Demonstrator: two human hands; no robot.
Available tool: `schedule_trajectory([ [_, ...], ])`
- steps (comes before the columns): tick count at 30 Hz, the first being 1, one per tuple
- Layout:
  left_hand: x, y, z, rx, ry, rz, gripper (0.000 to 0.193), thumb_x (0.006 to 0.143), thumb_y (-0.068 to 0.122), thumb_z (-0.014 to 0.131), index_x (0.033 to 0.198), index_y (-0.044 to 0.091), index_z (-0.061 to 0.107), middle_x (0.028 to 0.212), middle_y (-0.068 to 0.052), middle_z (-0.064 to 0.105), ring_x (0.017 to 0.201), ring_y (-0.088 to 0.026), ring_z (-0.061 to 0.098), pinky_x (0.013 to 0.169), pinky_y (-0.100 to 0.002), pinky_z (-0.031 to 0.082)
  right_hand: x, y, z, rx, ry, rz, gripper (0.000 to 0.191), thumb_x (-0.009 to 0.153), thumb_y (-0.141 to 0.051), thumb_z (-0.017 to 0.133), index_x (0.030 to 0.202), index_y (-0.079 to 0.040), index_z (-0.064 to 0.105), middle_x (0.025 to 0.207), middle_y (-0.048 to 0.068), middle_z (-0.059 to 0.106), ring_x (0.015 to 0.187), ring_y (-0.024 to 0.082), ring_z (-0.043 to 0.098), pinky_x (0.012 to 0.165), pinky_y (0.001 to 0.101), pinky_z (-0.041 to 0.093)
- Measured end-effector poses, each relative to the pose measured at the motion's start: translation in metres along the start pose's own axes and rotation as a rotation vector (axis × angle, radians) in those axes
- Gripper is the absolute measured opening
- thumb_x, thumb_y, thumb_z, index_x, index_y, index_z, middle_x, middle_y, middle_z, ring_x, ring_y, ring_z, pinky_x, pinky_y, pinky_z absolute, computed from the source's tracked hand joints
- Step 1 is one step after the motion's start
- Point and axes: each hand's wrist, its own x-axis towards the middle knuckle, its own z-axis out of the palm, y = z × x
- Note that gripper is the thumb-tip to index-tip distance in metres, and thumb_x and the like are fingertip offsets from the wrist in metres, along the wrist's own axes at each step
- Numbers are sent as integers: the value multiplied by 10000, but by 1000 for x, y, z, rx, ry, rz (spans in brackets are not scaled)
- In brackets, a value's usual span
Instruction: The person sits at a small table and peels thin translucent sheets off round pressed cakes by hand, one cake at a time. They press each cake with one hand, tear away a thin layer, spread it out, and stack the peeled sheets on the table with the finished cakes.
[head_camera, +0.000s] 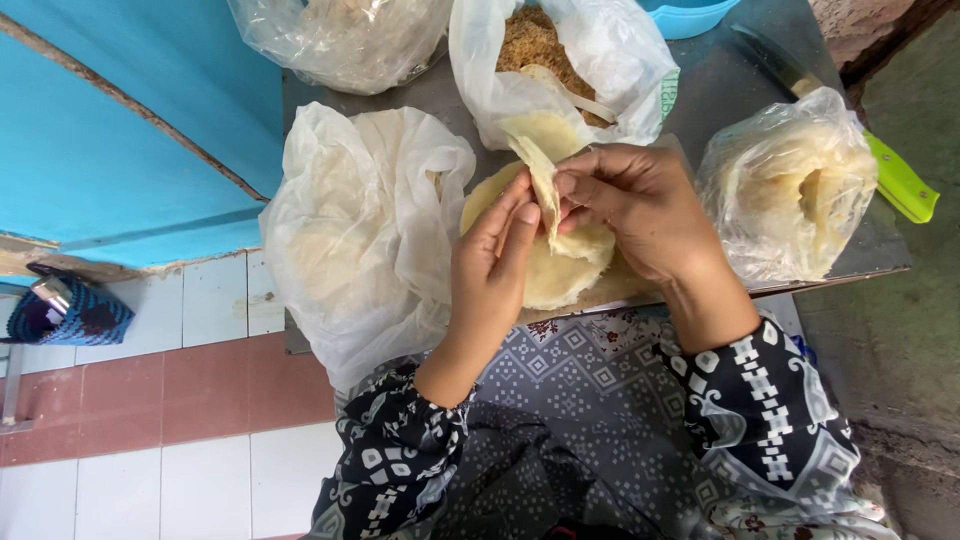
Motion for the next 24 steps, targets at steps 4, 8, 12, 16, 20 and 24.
schedule_trajectory([
  [4,3,-10,-11,-137,7,-83,358,1083,157,608,1360,-68,626,1255,-132,720,1131,-149,687,1010,-301,566,2,3,4,-69,26,90,129,970,-1,681,1069,66,729,950,106,745,798,134,715,717,250,604],
  [8,5,-15,-16,-71,76,-115,297,1022,144,675,1239,-59,666,1141,-137,747,1017,-162,713,880,-310,605,1,6,4,-180,-26,49,113,975,-4,699,1051,74,731,944,99,741,817,112,697,730,232,586],
  [12,9,-17,-21,-139,166,-217,263,1001,144,671,1181,-46,691,1043,-74,747,943,-111,707,809,-301,646,4,5,6,-98,118,122,110,961,-32,680,1031,52,693,903,74,722,772,112,702,677,233,581],
  [16,8,-24,-19,-99,144,-153,245,1018,135,669,1183,-44,687,1008,-61,743,904,-108,702,806,-297,621,2,2,15,-279,119,24,127,979,-61,669,1077,18,655,923,55,714,763,90,685,671,221,574],
  [20,4,-30,-14,15,110,-26,246,1040,126,680,1201,-59,691,1049,-83,751,900,-120,695,785,-287,589,1,8,23,-530,99,-177,215,939,-66,773,1077,52,658,951,105,701,806,89,654,702,228,565],
  [24,7,-30,-20,-234,153,-144,229,1040,143,647,1187,-32,667,1054,-78,742,939,-117,710,846,-312,637,3,10,3,-159,178,-36,100,995,-55,717,1041,30,694,966,101,723,812,117,682,725,253,583],
])
